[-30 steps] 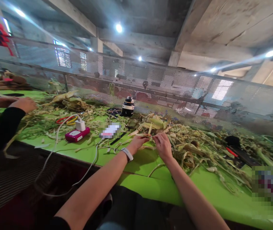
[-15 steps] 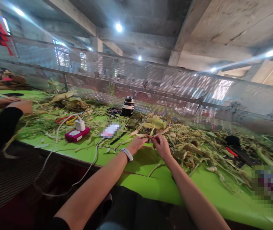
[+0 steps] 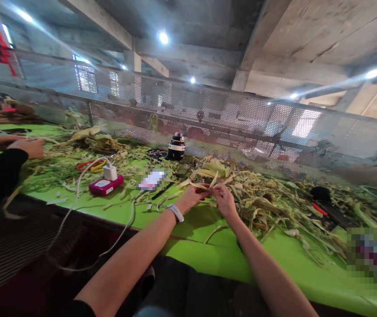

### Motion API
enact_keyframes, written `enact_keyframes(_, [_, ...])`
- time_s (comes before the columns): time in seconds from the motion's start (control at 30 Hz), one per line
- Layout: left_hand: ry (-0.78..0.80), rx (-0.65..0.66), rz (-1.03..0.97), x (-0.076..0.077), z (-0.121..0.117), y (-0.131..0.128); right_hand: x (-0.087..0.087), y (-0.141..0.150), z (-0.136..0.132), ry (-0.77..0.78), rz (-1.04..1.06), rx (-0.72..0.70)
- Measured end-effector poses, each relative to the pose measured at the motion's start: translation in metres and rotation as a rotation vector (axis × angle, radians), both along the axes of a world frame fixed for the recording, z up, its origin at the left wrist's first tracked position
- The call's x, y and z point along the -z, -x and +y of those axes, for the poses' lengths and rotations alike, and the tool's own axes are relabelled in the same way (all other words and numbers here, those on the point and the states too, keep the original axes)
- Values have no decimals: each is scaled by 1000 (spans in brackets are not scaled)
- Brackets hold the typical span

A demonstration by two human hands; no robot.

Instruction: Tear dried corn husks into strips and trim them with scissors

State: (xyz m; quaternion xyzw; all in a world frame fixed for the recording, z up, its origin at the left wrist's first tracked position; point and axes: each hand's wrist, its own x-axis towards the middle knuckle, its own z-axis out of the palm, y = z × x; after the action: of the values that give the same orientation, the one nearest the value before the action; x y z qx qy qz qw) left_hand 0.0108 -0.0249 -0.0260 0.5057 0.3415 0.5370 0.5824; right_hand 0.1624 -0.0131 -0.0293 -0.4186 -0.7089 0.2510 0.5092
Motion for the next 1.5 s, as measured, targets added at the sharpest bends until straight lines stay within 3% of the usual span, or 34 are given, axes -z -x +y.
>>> enact_keyframes(0.23, [-61,-92,37,0,4,2,0,-1,1,27,-56,45])
enact_keyframes(0.4, [-83,-233,34,2,8,7,0,-1,1,-98,-161,130])
enact_keyframes(0.6, [-113,-315,105,9,16,8,-1,-2,-6,-310,-441,99])
enact_keyframes(0.77, [-184,-201,237,11,18,8,-11,-3,-14,-502,-656,205])
enact_keyframes(0.9, [-221,-71,351,9,12,7,-12,-3,-13,-586,-730,198])
enact_keyframes(1.13, [-290,-42,391,-1,5,5,-3,-3,-4,-375,-610,181])
enact_keyframes(1.23, [-215,-67,282,-1,5,3,1,-3,1,-250,-422,142])
enact_keyframes(1.37, [-190,-126,176,-2,5,2,7,-1,9,55,-57,19])
enact_keyframes(1.5, [-101,-151,126,-1,5,2,11,1,13,174,63,-30])
